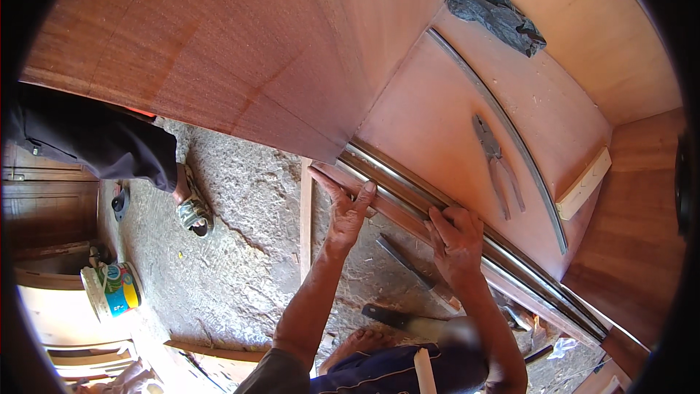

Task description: The person installs a metal sliding rail into a wooden cabinet. They position the rail, use a hammer to tap it into place, and adjust its alignment. The person also moves a black plastic bag and a bowl on the cabinet shelf to access the work area.

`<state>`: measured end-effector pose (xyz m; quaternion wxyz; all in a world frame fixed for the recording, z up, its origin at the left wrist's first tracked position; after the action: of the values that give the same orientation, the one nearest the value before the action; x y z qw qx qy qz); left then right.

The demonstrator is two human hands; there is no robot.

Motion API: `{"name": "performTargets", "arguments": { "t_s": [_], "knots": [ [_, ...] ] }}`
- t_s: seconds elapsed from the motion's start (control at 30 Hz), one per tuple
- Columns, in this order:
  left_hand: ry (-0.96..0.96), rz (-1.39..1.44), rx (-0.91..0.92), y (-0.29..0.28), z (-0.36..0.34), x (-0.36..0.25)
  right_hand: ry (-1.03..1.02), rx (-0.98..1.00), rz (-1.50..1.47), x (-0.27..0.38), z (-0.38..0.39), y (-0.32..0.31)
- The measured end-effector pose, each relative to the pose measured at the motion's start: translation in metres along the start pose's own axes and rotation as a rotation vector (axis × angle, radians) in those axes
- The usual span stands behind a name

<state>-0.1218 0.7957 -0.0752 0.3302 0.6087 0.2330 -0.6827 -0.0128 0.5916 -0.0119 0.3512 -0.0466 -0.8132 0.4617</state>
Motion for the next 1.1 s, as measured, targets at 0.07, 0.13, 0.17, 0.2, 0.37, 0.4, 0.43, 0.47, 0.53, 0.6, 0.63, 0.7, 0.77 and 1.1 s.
{"name": "performTargets", "arguments": {
  "t_s": [0.07, 0.13, 0.17, 0.2, 0.37, 0.4, 0.43, 0.47, 0.53, 0.6, 0.63, 0.7, 0.77, 1.1],
  "knots": [
    [-0.003, 0.012, 0.002, 0.000, 0.000, -0.002, -0.001, 0.002, 0.007, 0.001, 0.000, -0.001],
    [-0.017, 0.035, 0.005, 0.001, 0.000, 0.000, -0.002, 0.004, 0.011, 0.000, 0.001, 0.000],
    [-0.026, 0.046, 0.006, 0.002, 0.000, 0.002, -0.001, 0.008, 0.017, -0.002, 0.001, 0.001],
    [-0.024, 0.043, -0.001, 0.003, 0.002, -0.001, -0.003, 0.007, 0.020, -0.001, 0.001, 0.000],
    [-0.039, 0.025, 0.008, 0.000, 0.001, -0.002, -0.002, 0.010, 0.034, 0.001, -0.002, -0.002],
    [-0.047, 0.032, 0.007, 0.001, 0.002, -0.002, -0.005, 0.009, 0.033, 0.000, -0.001, -0.001],
    [-0.044, 0.037, 0.007, 0.002, 0.002, -0.002, -0.008, 0.008, 0.032, 0.000, -0.001, -0.001],
    [-0.041, 0.042, 0.007, 0.002, 0.003, -0.001, -0.010, 0.007, 0.031, -0.001, -0.001, -0.001],
    [-0.024, 0.043, 0.002, 0.001, 0.002, 0.000, 0.006, 0.015, 0.022, 0.001, -0.001, -0.002],
    [-0.035, 0.051, -0.005, 0.001, 0.002, 0.003, 0.013, 0.018, 0.013, 0.002, -0.001, -0.002],
    [-0.037, 0.045, -0.008, 0.001, 0.001, 0.004, 0.012, 0.016, 0.009, 0.002, -0.001, -0.002],
    [-0.034, 0.019, -0.013, 0.000, 0.001, 0.005, 0.004, 0.012, 0.011, 0.001, -0.001, -0.002],
    [-0.031, 0.008, -0.018, 0.001, 0.001, 0.005, -0.009, 0.007, 0.021, -0.001, 0.000, -0.001],
    [-0.006, 0.033, -0.107, 0.010, 0.003, 0.005, 0.000, 0.026, 0.054, -0.001, 0.003, -0.001]
  ]
}}
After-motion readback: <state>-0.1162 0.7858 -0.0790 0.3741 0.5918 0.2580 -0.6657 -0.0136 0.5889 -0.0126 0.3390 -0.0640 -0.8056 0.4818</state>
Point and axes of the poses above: each hand's wrist, its own z-axis away from the middle knuckle, its own y-axis out of the palm, x = y × z, the point moved 2 cm from there along -z, towards the middle knuckle, and after that the axes turned 2 degrees about x, right-handed, at the moved point
